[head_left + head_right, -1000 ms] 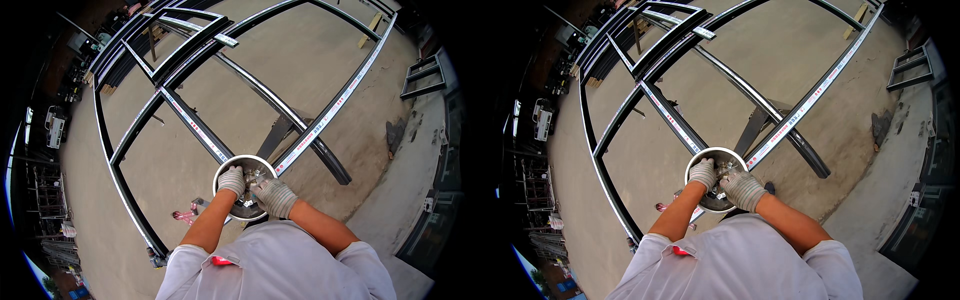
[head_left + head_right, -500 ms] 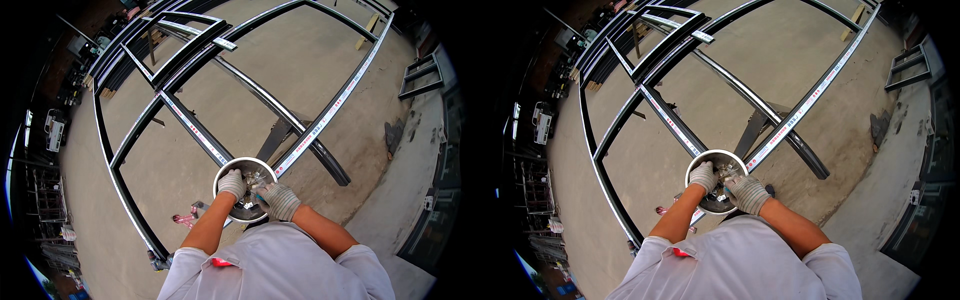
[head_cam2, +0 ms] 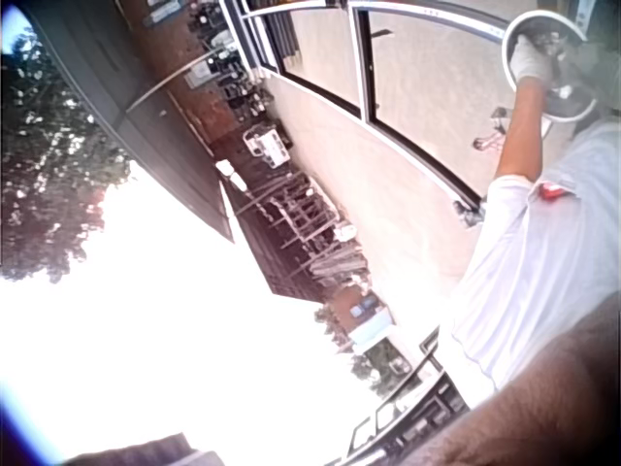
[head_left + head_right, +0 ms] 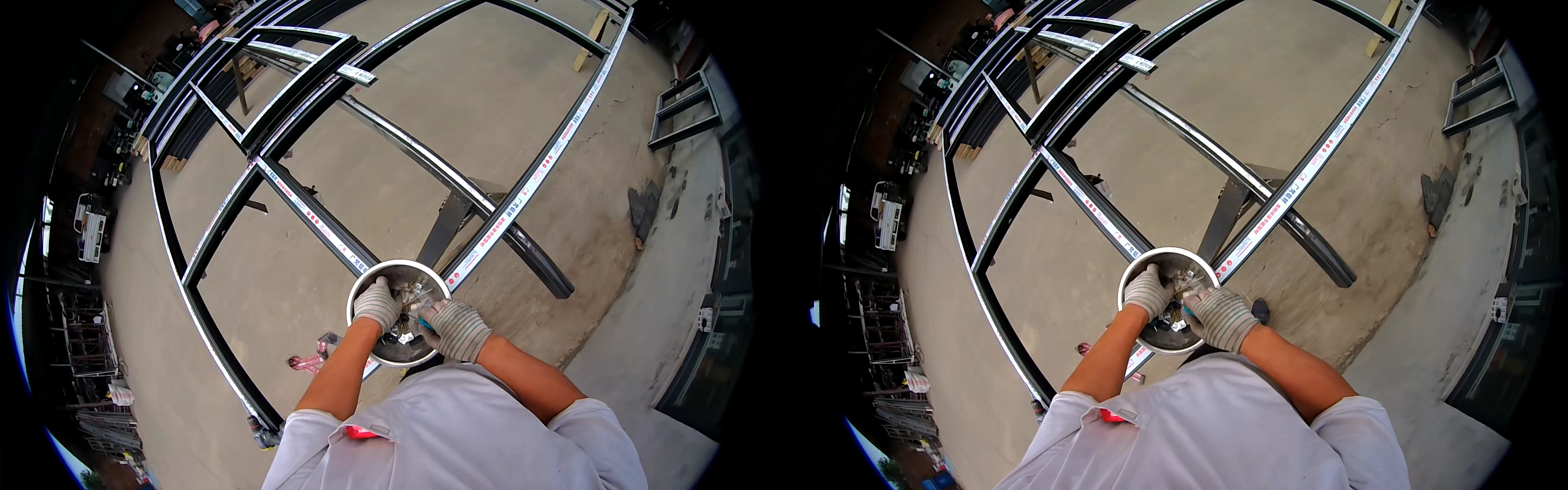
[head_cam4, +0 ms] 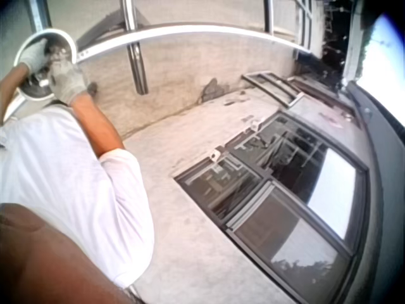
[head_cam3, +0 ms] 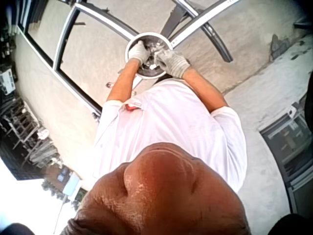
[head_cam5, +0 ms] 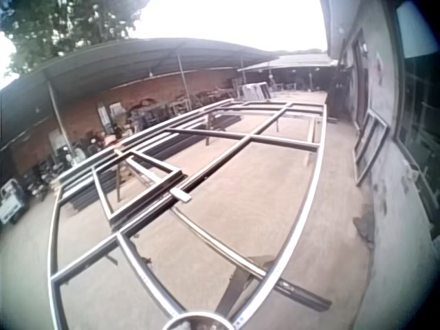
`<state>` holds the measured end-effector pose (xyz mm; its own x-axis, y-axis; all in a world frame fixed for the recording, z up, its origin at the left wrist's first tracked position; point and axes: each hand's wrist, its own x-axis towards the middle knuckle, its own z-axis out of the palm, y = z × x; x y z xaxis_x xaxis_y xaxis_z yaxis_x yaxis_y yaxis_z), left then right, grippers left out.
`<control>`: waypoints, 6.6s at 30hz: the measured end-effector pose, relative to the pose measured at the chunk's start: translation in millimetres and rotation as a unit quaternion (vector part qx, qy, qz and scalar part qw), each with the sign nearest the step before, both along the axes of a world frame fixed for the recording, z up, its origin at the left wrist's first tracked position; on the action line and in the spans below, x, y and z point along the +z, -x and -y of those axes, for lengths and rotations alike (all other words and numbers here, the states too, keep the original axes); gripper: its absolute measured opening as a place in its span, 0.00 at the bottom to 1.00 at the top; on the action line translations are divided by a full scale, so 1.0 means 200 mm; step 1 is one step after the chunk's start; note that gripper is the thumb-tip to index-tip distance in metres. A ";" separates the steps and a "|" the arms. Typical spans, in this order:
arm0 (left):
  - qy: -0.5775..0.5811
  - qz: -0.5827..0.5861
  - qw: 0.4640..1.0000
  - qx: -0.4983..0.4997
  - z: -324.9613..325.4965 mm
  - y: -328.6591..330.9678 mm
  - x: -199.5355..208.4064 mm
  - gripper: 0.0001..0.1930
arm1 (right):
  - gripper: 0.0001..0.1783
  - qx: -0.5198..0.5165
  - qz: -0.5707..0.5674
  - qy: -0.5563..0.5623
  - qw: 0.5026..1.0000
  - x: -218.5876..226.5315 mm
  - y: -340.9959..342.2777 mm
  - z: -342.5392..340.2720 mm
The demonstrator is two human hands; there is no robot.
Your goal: The person uses a cordless drill to fasten screws into a large window frame, then retrieves a small metal component from a bowl and installs it into the frame using a screwdriver. The work is performed on a concrete floor in a workshop with multiple frames nearby.
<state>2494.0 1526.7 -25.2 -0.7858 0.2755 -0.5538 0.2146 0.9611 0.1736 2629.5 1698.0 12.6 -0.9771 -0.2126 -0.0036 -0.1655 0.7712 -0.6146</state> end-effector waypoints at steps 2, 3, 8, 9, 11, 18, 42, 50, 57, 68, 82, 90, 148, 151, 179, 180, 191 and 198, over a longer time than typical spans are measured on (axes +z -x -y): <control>-0.040 -0.005 0.999 0.004 0.02 0.00 -0.04 0.27 | 0.14 -0.004 -0.002 0.001 1.000 0.01 0.00 0.00; -0.060 -0.008 0.998 0.006 0.03 0.00 -0.05 0.28 | 0.14 -0.008 -0.004 0.000 1.000 0.02 0.00 0.00; -0.108 -0.043 0.993 -0.002 0.06 -0.01 -0.06 0.23 | 0.13 -0.018 -0.024 0.021 0.999 0.01 0.01 -0.01; -0.121 -0.059 0.991 0.002 0.07 -0.01 -0.05 0.22 | 0.13 -0.018 -0.029 0.024 0.999 0.01 0.01 -0.01; -0.167 -0.049 0.985 0.014 0.08 -0.02 -0.06 0.21 | 0.13 -0.019 -0.025 0.023 0.999 0.01 0.01 -0.01; -0.228 -0.026 0.971 0.060 0.08 -0.03 0.05 0.21 | 0.12 -0.016 -0.009 0.032 0.999 0.03 0.03 0.00; -0.315 -0.018 0.940 0.128 0.17 -0.07 0.05 0.22 | 0.16 -0.019 -0.022 0.038 0.999 -0.02 0.05 0.02; -0.338 -0.001 0.927 0.161 0.18 -0.10 0.04 0.21 | 0.19 -0.033 -0.027 0.047 0.998 -0.02 0.03 0.02; -0.338 -0.003 0.926 0.170 0.19 -0.11 0.03 0.20 | 0.16 -0.056 -0.007 0.057 0.997 0.00 0.03 0.01; -0.340 -0.019 0.925 0.170 0.19 -0.12 0.04 0.17 | 0.13 -0.089 -0.050 0.089 0.991 -0.02 0.01 0.00; -0.365 -0.001 0.912 0.185 0.19 -0.16 0.05 0.17 | 0.15 -0.109 -0.025 0.084 0.990 -0.02 -0.02 -0.03; -0.357 -0.021 0.916 0.180 0.20 -0.16 0.02 0.15 | 0.13 -0.120 -0.015 0.087 0.989 -0.01 -0.02 -0.04; 0.032 -0.039 0.994 -0.100 0.11 -0.04 0.01 0.13 | 0.13 -0.125 -0.043 0.094 0.987 -0.13 -0.09 -0.06; 0.059 0.004 0.992 -0.110 0.09 -0.03 0.04 0.17 | 0.14 -0.126 -0.040 0.104 0.986 -0.13 -0.10 -0.06; 0.036 -0.005 0.993 -0.108 0.09 -0.03 0.01 0.12 | 0.14 -0.141 0.006 0.110 0.984 -0.15 -0.18 -0.04; 0.019 -0.010 0.995 -0.101 0.09 -0.03 0.01 0.11 | 0.13 -0.141 0.004 0.117 0.983 -0.17 -0.18 -0.04; -0.094 -0.049 0.994 0.012 0.15 -0.07 0.04 0.14 | 0.12 -0.122 -0.025 0.117 0.985 -0.16 -0.16 -0.02; -0.375 -0.008 0.912 0.168 0.20 -0.10 0.07 0.15 | 0.11 -0.158 0.011 0.112 0.981 -0.08 -0.13 -0.05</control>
